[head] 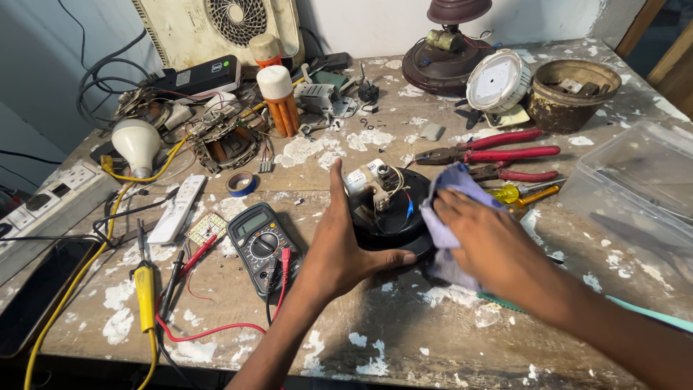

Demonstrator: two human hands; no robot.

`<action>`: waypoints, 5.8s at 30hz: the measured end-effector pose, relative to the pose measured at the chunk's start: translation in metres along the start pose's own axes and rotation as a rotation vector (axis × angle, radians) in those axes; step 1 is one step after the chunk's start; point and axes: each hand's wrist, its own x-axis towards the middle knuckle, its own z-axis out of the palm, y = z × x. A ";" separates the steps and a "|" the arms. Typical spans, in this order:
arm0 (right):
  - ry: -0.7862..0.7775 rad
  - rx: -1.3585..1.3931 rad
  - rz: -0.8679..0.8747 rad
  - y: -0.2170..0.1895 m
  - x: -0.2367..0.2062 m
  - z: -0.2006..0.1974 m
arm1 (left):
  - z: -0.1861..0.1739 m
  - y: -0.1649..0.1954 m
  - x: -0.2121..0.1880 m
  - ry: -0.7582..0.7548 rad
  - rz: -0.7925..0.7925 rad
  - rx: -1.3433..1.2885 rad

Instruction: The person uses a screwdriver to work on the wiring and components of a disassembled electric fan motor base, then wipes the fan housing and a cylindrical capacitor with a cloth. They then sort screwdrivers and pliers from the workbench into a plastic storage box.

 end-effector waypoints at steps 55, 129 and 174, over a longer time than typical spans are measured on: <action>0.202 0.055 -0.004 -0.035 -0.025 -0.015 | 0.012 -0.021 0.018 0.069 0.004 0.097; -0.254 0.306 0.306 -0.033 0.005 -0.028 | -0.031 -0.061 0.034 -0.292 -0.067 -0.040; 0.171 -0.455 -0.120 -0.113 -0.058 -0.002 | -0.025 -0.030 0.020 -0.247 -0.064 0.296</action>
